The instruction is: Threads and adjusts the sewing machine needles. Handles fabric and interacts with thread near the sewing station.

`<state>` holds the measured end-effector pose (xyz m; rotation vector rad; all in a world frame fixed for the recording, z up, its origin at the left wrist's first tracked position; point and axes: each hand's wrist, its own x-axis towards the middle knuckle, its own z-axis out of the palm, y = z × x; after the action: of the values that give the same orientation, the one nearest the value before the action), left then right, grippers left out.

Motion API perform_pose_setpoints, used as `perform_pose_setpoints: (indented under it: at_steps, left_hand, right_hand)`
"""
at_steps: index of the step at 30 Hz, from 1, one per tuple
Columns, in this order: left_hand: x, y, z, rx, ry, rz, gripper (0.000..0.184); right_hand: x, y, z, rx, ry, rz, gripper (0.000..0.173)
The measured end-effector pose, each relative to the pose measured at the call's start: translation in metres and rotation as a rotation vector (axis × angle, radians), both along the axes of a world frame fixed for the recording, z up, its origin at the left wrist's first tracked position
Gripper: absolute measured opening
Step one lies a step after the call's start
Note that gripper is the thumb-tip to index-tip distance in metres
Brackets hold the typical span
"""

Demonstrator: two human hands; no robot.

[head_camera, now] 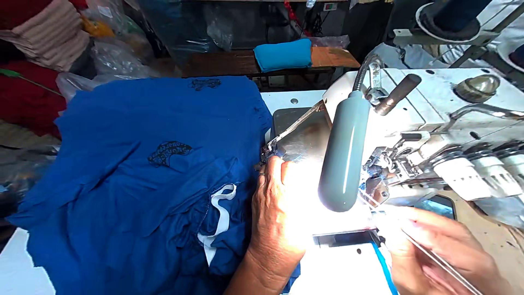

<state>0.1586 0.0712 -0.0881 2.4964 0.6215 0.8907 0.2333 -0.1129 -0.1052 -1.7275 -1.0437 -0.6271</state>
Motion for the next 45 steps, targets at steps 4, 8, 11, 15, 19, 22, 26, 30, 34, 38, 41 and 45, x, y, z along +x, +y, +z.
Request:
perform_pose_setpoints:
  at_steps: [4,8,11,15,19,22,26,30,34,38,41,45]
  left_hand:
    - [-0.001,-0.001,-0.001,0.016,-0.024,-0.003,0.023]
    - [-0.002,-0.002,0.0,0.003,-0.009,0.001,0.033]
    - [-0.002,-0.002,0.0,-0.002,-0.01,-0.007,0.033]
    - [0.0,-0.002,0.0,-0.03,-0.053,-0.008,0.031]
    - [0.0,-0.001,0.002,-0.07,-0.081,-0.018,0.032]
    - [-0.001,0.0,0.004,-0.099,-0.077,-0.021,0.033]
    - [-0.001,0.0,0.004,-0.122,-0.098,-0.025,0.033]
    - [-0.001,0.001,0.003,-0.118,-0.11,-0.036,0.033]
    - [-0.002,0.002,0.003,-0.109,-0.094,-0.038,0.035]
    - [-0.002,0.002,0.002,-0.115,-0.08,-0.051,0.036]
    - [-0.002,0.002,0.001,-0.096,-0.082,-0.047,0.034]
    - [-0.001,0.001,0.001,-0.085,-0.075,-0.037,0.035]
  right_hand:
    - [0.002,0.005,-0.002,-0.068,-0.054,-0.044,0.001]
    - [0.004,0.003,-0.004,-0.181,-0.207,0.005,0.006]
    - [0.008,0.001,0.0,-0.236,-0.247,0.043,0.005]
    - [0.015,0.0,0.01,-0.233,-0.234,0.087,0.003]
    - [0.009,0.001,0.022,-0.175,-0.078,0.081,0.003]
    - [0.006,0.002,0.027,-0.15,-0.022,-0.008,0.004]
    - [0.007,0.006,0.023,-0.004,0.168,0.012,0.009]
    - [0.008,0.005,0.024,0.212,0.505,0.094,0.012]
    - [0.007,-0.004,0.019,0.135,0.375,0.096,0.014]
    - [0.004,0.002,0.011,0.121,0.23,0.072,0.016]
    - [0.005,0.008,0.007,0.153,0.206,0.045,0.015]
    - [0.005,0.013,0.008,0.235,0.288,0.014,0.016]
